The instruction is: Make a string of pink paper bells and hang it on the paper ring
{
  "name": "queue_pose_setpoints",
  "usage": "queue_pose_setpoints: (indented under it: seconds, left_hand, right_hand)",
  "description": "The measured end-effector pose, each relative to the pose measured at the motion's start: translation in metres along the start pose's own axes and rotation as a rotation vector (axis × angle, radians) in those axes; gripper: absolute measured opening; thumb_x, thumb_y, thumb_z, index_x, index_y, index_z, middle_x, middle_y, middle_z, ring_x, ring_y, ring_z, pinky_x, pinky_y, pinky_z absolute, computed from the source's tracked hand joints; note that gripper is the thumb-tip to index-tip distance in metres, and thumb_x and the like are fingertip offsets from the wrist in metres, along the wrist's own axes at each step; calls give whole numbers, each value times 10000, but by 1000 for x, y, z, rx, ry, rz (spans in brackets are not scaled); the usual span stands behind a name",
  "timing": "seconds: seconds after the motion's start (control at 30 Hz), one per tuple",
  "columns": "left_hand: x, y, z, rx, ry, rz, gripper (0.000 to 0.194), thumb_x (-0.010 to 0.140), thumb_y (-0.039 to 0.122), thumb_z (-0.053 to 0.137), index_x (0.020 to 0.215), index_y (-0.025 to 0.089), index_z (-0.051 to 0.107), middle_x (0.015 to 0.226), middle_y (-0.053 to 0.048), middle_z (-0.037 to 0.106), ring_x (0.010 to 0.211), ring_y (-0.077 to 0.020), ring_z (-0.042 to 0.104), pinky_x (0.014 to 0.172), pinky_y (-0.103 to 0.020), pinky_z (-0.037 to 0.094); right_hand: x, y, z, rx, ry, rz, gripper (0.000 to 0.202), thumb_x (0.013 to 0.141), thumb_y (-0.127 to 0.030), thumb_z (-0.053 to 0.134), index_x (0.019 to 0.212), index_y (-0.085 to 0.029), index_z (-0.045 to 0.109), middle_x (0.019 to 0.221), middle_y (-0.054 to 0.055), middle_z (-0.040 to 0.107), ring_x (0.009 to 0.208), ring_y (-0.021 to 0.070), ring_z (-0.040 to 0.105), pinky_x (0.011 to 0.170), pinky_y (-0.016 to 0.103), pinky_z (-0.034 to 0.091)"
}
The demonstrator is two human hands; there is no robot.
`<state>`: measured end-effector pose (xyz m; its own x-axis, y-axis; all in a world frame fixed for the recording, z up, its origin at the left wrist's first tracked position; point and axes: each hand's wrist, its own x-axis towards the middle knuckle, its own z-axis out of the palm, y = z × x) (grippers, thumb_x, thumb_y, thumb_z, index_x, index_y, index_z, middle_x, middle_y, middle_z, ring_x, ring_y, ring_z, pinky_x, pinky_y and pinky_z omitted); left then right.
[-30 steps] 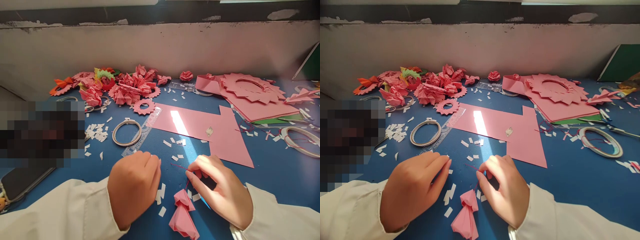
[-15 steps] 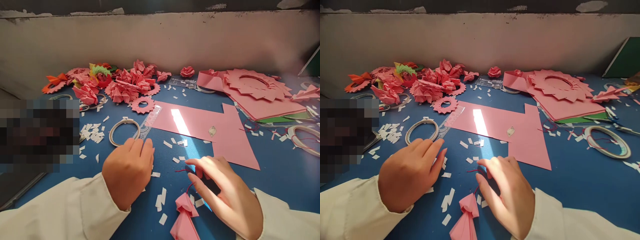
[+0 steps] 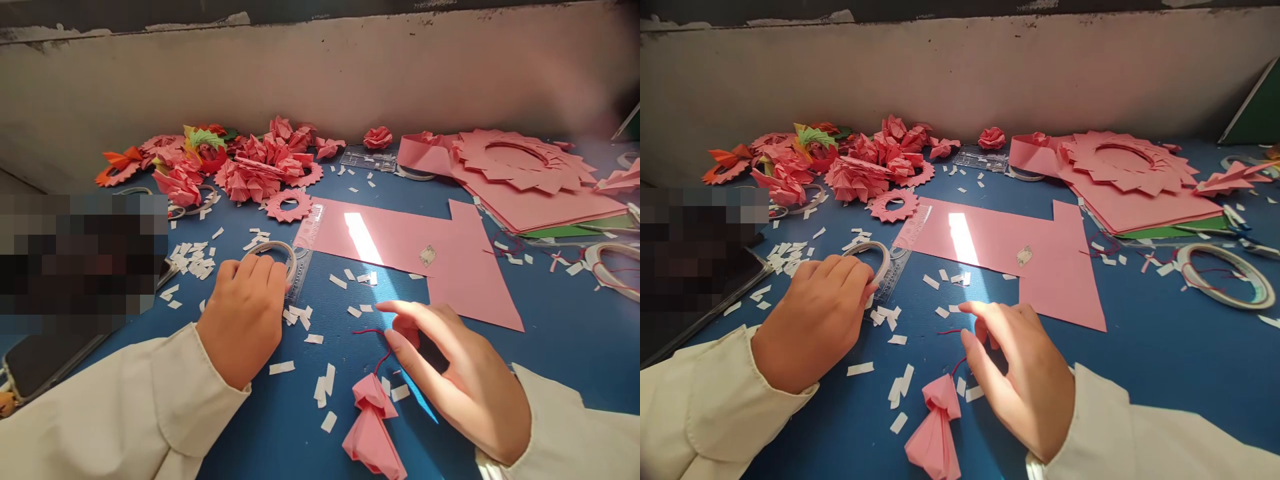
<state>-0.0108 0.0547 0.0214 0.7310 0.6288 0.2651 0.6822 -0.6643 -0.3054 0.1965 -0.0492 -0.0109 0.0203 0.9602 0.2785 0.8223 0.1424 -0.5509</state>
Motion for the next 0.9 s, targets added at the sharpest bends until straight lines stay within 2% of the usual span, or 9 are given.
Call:
queue_pose_setpoints:
  seconds: [0.1,0.2,0.27,0.33,0.43,0.57,0.67,0.77,0.9]
  left_hand:
    - [-4,8,-7,-336,86,-28,293,920,181,299,675,181,459,536,3,450,479,-159,412,491,-300,341]
    - [-9,19,-13,-743,-4,-74,288,935,231,304,666,198,402,501,46,376,451,-125,373,464,-269,311]
    - [-12,27,-15,-885,-74,-52,242,920,243,313,718,190,435,561,25,434,511,-135,416,502,-275,338]
    - [-14,33,-13,-932,-75,27,220,911,197,281,799,175,469,662,-13,509,595,-155,463,568,-295,372]
    - [-14,38,-8,-944,-44,171,236,906,124,240,876,167,470,725,-27,546,640,-162,487,633,-313,393]
    - [-14,39,-3,-927,-49,222,188,921,152,279,865,172,458,689,-17,550,599,-163,496,567,-301,380]
    - [-14,39,-2,-929,-42,174,190,931,157,275,854,181,447,673,-9,550,591,-164,510,547,-293,371]
    - [-14,38,-2,-929,-40,142,165,938,170,278,919,189,442,707,-7,573,617,-168,539,561,-291,378]
    - [-13,39,-4,-924,-45,205,171,926,157,273,930,182,442,717,-14,583,612,-169,542,565,-288,387]
  right_hand:
    - [2,-1,-2,-1,49,19,225,880,-295,477,1101,-301,514,738,-19,623,615,134,598,489,230,470]
    - [2,-3,-1,36,38,25,262,883,-289,472,1142,-296,507,797,-12,631,669,133,609,551,232,494]
    - [1,-4,0,93,26,17,296,888,-274,463,1181,-283,501,880,8,636,746,141,611,623,243,505]
    - [-1,-4,1,164,10,-21,353,893,-243,449,1244,-269,472,992,37,620,838,153,599,704,260,503]
    - [-4,-3,1,250,-28,-131,463,889,-176,428,1345,-245,383,1122,80,560,925,165,568,763,282,497]
    - [-6,-2,-1,195,-96,-264,544,862,-107,399,1388,-228,334,1183,114,500,950,195,536,737,320,499]
    - [-7,0,-2,89,-82,-358,554,841,-55,386,1369,-223,373,1097,118,521,886,201,509,697,341,473]
    - [-6,0,-1,61,3,-439,491,835,-47,428,1304,-191,453,1001,107,539,786,183,475,650,329,430]
    - [-5,-1,0,94,114,-506,333,839,-71,491,1158,-139,554,857,71,552,662,153,443,590,320,373]
